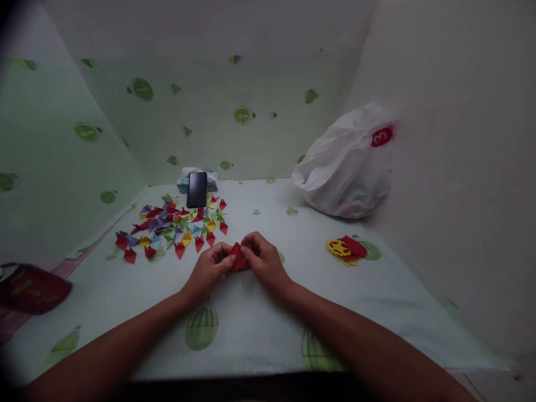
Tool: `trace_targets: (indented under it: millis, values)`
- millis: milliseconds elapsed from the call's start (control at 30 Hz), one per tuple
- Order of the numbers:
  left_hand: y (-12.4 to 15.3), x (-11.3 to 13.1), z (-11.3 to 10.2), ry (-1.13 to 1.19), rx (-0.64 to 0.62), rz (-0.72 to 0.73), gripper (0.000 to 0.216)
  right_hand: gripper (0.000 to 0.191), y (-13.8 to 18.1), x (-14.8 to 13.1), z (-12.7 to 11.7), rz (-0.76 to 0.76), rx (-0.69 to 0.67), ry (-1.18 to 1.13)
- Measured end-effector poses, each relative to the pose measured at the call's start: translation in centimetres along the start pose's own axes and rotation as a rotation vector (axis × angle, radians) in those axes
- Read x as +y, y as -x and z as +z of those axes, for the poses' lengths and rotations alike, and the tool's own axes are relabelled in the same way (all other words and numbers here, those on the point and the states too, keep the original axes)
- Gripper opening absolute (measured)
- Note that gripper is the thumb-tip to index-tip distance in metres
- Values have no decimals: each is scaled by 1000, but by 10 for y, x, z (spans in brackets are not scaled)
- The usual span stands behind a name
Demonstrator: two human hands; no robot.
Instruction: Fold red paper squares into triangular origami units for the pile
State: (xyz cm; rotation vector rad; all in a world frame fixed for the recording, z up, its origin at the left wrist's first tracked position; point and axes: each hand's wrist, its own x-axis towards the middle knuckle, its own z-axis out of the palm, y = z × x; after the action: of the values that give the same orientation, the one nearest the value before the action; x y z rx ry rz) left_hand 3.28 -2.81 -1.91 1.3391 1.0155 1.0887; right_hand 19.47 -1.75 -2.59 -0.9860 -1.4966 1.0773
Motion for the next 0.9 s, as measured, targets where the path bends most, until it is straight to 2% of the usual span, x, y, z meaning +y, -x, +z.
trace_targets:
  millis: [100, 333, 633, 767, 900]
  values:
    - [-1, -2, 0, -57, 22, 3, 16, 2, 1, -1, -1, -153, 24, 221]
    - [-1, -6, 2, -108, 25, -2, 12, 13, 3, -3, -2, -393, 47, 524]
    - [-1, -3, 3, -142, 76, -7, 14, 16, 6, -3, -2, -414, 30, 569]
    - [0, -1, 4, -53, 90, -51, 16, 18, 5, -5, -1, -420, 44, 534]
    - [1, 2, 5, 91, 90, -94, 21, 17, 4, -8, -2, -487, 66, 490]
